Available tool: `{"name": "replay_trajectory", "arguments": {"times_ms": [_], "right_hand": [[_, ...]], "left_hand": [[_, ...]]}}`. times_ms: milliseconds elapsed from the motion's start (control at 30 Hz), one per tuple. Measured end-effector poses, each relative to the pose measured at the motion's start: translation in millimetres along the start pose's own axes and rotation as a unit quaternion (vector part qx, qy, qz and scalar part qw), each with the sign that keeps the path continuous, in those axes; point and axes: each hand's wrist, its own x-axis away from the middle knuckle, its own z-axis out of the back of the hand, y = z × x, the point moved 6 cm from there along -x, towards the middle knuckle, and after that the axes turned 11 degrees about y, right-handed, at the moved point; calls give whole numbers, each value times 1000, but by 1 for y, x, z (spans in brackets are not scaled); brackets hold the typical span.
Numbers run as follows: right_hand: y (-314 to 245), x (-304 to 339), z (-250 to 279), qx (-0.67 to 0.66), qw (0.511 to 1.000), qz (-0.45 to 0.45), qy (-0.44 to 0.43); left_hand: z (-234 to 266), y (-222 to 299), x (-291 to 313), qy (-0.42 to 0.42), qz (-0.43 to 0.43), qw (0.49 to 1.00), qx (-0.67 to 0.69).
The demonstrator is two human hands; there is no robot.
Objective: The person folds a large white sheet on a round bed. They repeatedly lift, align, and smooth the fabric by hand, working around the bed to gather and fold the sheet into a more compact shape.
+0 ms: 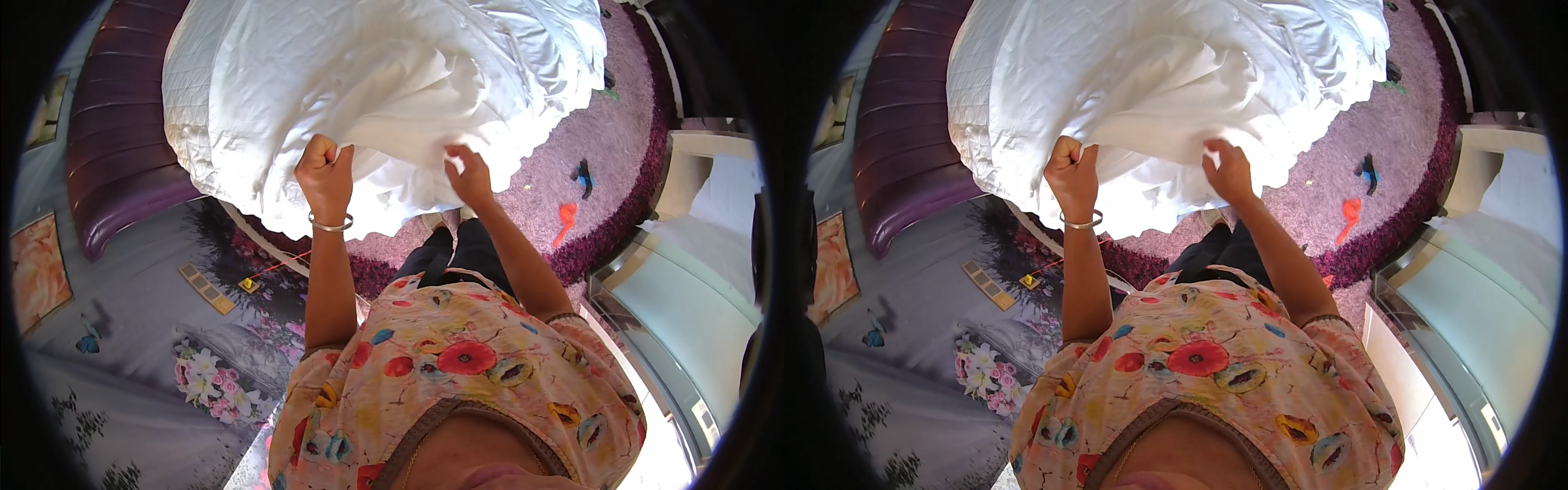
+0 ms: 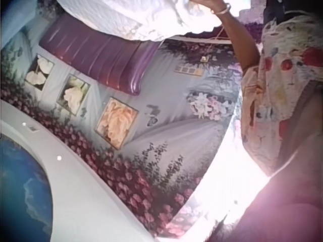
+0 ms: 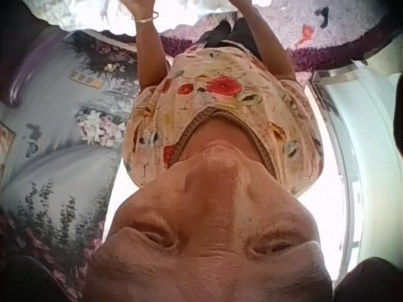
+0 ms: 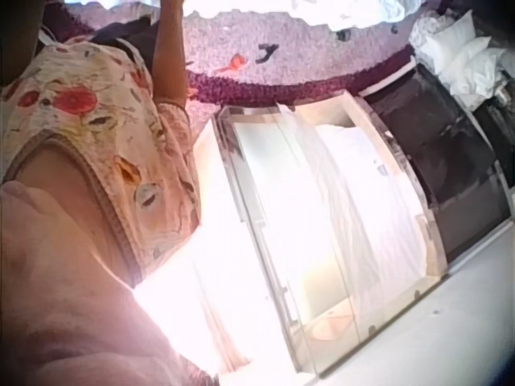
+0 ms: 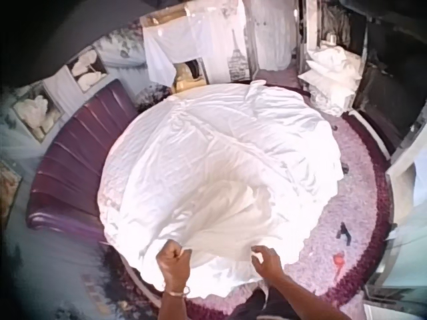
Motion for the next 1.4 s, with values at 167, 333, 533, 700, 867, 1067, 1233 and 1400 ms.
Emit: {"name": "replay_trajectory", "arguments": {"times_ms": [167, 333, 533, 700, 867, 1067, 1233, 1400], "right_hand": [[-21, 24, -20, 41, 997, 53, -28], [-11, 17, -43, 73, 996, -12, -42], [8, 19, -50, 47, 999, -3, -5], [67, 26, 3, -81, 960, -249, 98], [-17, -35, 69, -125, 973, -152, 124], [-89, -37, 53, -43, 996, 77, -25], [-87, -32, 62, -98, 995, 31, 10], [-53, -8, 53, -108, 993, -44, 19]], "left_hand": [[-6, 7, -3, -8, 5, 1000, 4], [-10, 14, -5, -24, 7, 1000, 3], [-12, 20, -12, -18, -35, 999, -14], [-1, -25, -25, 4, -14, 998, -56], [-11, -75, -2, -43, -112, 970, -210], [-92, 23, 60, -267, -213, 940, -19], [-102, 22, 65, -334, -130, 933, -1], [-95, 35, 52, -284, -126, 950, -4]]}}
